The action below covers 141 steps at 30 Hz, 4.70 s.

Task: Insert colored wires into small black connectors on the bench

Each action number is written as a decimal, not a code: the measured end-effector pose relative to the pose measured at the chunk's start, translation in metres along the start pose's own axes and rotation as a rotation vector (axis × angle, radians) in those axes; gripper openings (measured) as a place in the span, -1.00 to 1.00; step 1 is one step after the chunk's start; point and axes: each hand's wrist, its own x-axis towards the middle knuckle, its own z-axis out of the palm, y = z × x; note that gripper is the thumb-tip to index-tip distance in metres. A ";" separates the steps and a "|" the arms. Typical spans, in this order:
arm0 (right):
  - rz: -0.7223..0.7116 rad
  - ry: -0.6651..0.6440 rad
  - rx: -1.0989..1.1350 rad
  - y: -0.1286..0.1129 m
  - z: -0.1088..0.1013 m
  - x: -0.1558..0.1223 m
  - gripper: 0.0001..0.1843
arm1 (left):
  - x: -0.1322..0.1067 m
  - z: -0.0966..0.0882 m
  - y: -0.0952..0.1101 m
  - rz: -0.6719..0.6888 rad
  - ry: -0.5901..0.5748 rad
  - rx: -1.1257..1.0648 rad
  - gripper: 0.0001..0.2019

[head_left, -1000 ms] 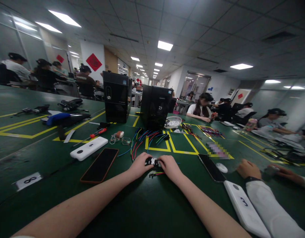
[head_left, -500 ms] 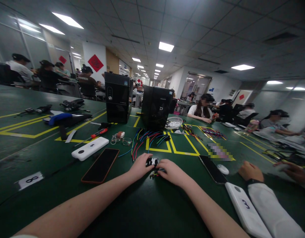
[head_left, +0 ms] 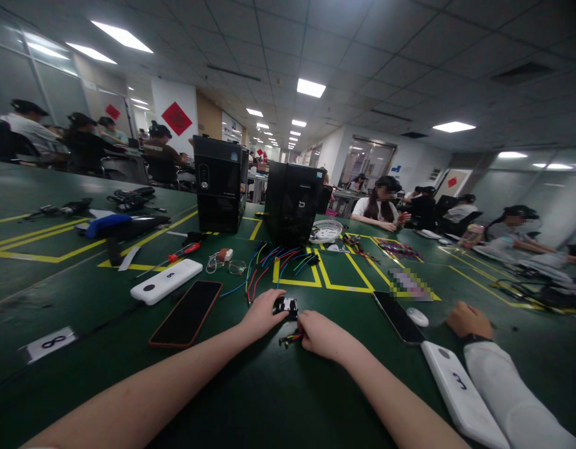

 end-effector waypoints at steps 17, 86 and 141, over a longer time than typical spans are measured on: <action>0.027 0.195 0.113 -0.004 -0.006 0.003 -0.80 | -0.001 -0.003 0.000 -0.005 0.034 0.071 -0.55; 0.863 0.355 0.046 0.216 -0.013 -0.035 -0.58 | -0.007 -0.014 0.013 0.167 -0.192 -0.062 -0.73; 0.792 0.060 -0.025 0.197 -0.037 -0.041 -0.58 | -0.006 -0.011 0.011 0.231 -0.180 -0.025 -0.80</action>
